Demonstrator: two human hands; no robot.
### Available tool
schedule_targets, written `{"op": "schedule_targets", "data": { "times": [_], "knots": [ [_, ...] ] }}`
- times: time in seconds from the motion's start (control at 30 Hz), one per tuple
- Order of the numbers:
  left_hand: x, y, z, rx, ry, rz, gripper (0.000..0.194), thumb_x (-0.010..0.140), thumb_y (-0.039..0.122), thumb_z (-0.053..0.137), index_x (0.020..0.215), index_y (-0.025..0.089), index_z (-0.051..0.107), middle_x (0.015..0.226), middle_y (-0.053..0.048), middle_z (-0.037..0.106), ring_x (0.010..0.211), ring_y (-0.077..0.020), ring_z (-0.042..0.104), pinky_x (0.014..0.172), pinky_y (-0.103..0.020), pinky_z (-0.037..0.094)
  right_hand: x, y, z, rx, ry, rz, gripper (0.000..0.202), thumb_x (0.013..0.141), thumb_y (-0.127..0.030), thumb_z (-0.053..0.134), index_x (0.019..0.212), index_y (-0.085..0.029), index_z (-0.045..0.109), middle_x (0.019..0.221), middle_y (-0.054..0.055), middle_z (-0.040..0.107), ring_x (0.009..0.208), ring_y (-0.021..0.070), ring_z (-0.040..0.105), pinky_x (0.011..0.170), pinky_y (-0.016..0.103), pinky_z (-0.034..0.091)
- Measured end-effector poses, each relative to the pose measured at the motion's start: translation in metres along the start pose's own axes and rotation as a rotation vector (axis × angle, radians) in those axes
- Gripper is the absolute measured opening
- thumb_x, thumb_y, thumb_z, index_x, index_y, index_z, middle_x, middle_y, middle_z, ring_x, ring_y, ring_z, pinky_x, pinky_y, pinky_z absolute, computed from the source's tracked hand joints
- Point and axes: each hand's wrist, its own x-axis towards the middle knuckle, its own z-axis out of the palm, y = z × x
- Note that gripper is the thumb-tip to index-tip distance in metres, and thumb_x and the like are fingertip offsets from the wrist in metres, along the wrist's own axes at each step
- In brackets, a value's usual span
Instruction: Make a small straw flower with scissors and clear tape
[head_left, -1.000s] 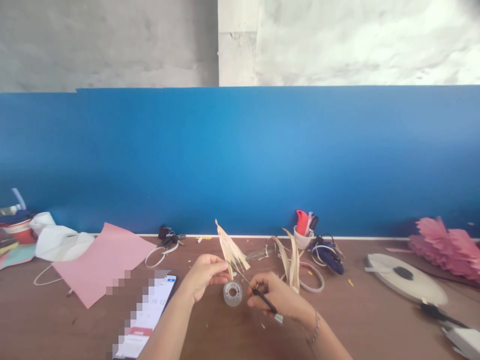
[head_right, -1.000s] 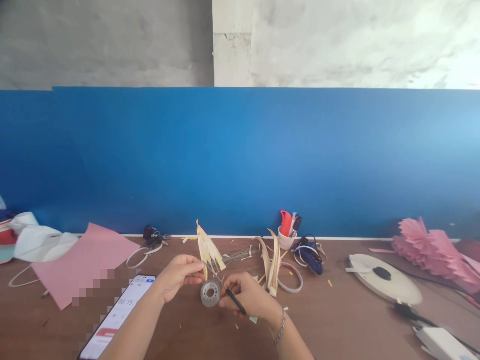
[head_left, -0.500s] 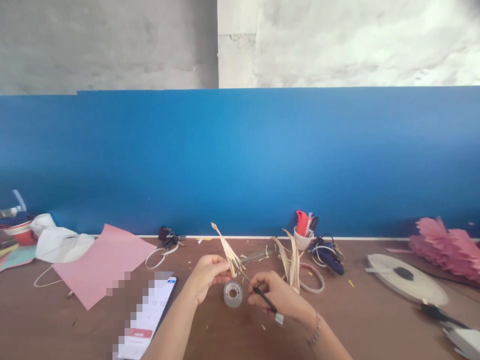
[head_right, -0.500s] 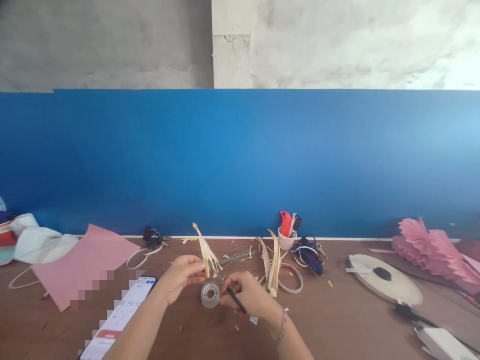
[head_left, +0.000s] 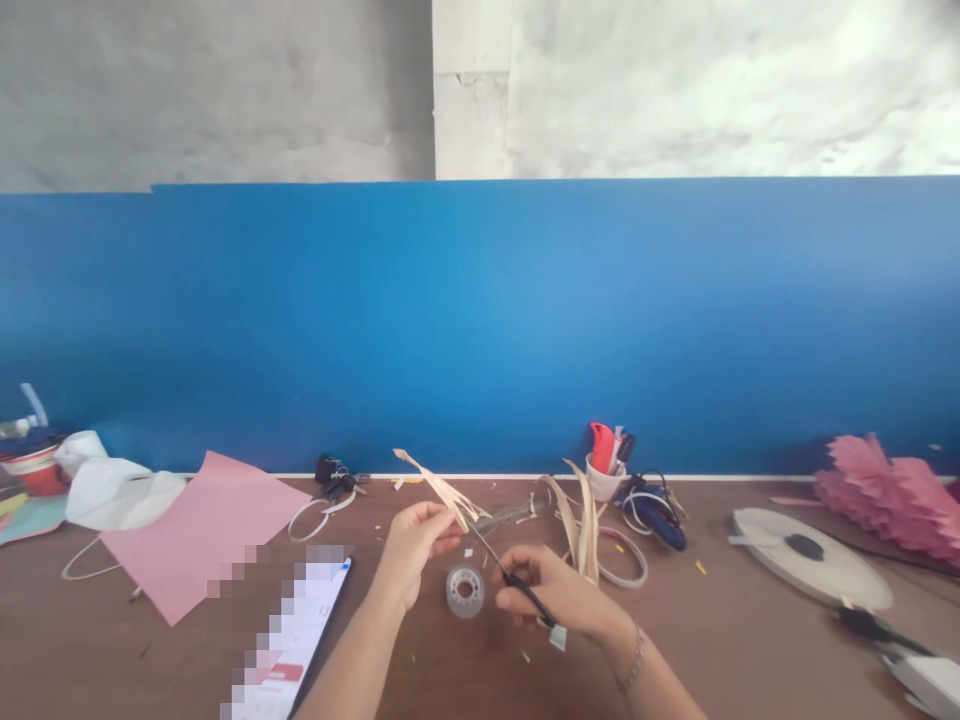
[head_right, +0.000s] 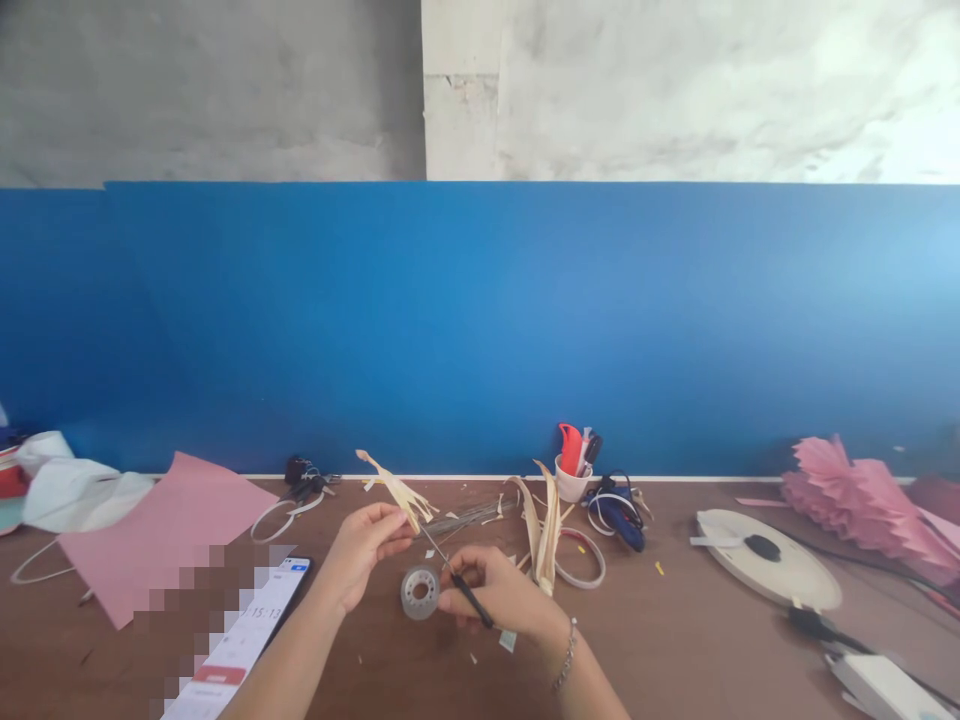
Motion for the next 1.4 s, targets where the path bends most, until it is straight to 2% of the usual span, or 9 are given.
{"op": "schedule_targets", "data": {
  "times": [0.23,0.43,0.6,0.73,1.2,1.4],
  "knots": [
    [-0.002,-0.006,0.005,-0.041,-0.001,0.02,0.017,0.062,0.025,0.073,0.064,0.01,0.067,0.071,-0.009,0.07,0.072,-0.017,0.066,0.064,-0.023,0.053,-0.001,-0.001,0.002,-0.098,0.071,-0.051,0.025,0.063,-0.029,0.069,0.081,-0.015,0.057,0.056,-0.005,0.051,0.049,0.0073,0.042,0.043,0.017,0.03],
    [-0.002,-0.006,0.005,-0.064,0.031,0.024,0.014,0.061,0.023,0.073,0.062,0.01,0.067,0.067,-0.008,0.07,0.069,-0.016,0.066,0.065,-0.023,0.054,0.001,0.002,0.003,-0.21,0.162,-0.145,0.02,0.065,-0.027,0.069,0.079,-0.016,0.058,0.058,-0.007,0.047,0.053,0.0077,0.039,0.048,0.019,0.029],
    [-0.003,-0.006,0.007,-0.08,0.044,0.026,0.015,0.061,0.024,0.074,0.063,0.01,0.068,0.068,-0.008,0.071,0.07,-0.0169,0.066,0.067,-0.025,0.054,0.001,0.001,0.003,-0.301,0.211,-0.165,0.017,0.067,-0.027,0.066,0.078,-0.017,0.058,0.055,-0.008,0.044,0.052,0.0081,0.036,0.049,0.02,0.027],
    [-0.004,-0.006,0.009,-0.099,0.053,0.034,0.018,0.061,0.025,0.075,0.067,0.01,0.069,0.071,-0.009,0.072,0.071,-0.0175,0.067,0.068,-0.026,0.054,0.0,-0.004,0.005,-0.351,0.258,-0.175,0.015,0.066,-0.026,0.065,0.077,-0.018,0.059,0.056,-0.007,0.046,0.055,0.0095,0.037,0.051,0.021,0.028],
    [-0.006,-0.008,0.012,-0.119,0.044,0.055,0.019,0.06,0.027,0.076,0.067,0.01,0.069,0.072,-0.009,0.073,0.072,-0.0188,0.068,0.07,-0.028,0.054,-0.003,-0.01,0.005,-0.404,0.287,-0.174,0.012,0.066,-0.024,0.062,0.076,-0.019,0.059,0.054,-0.007,0.044,0.054,0.0098,0.035,0.051,0.021,0.027],
    [-0.007,-0.01,0.014,-0.145,0.041,0.072,0.019,0.062,0.026,0.073,0.07,0.01,0.07,0.074,-0.01,0.073,0.074,-0.0192,0.068,0.072,-0.028,0.054,-0.003,-0.01,0.005,-0.451,0.321,-0.194,0.009,0.069,-0.022,0.058,0.077,-0.02,0.059,0.056,-0.005,0.051,0.054,0.0107,0.042,0.051,0.021,0.03]
  ]
}}
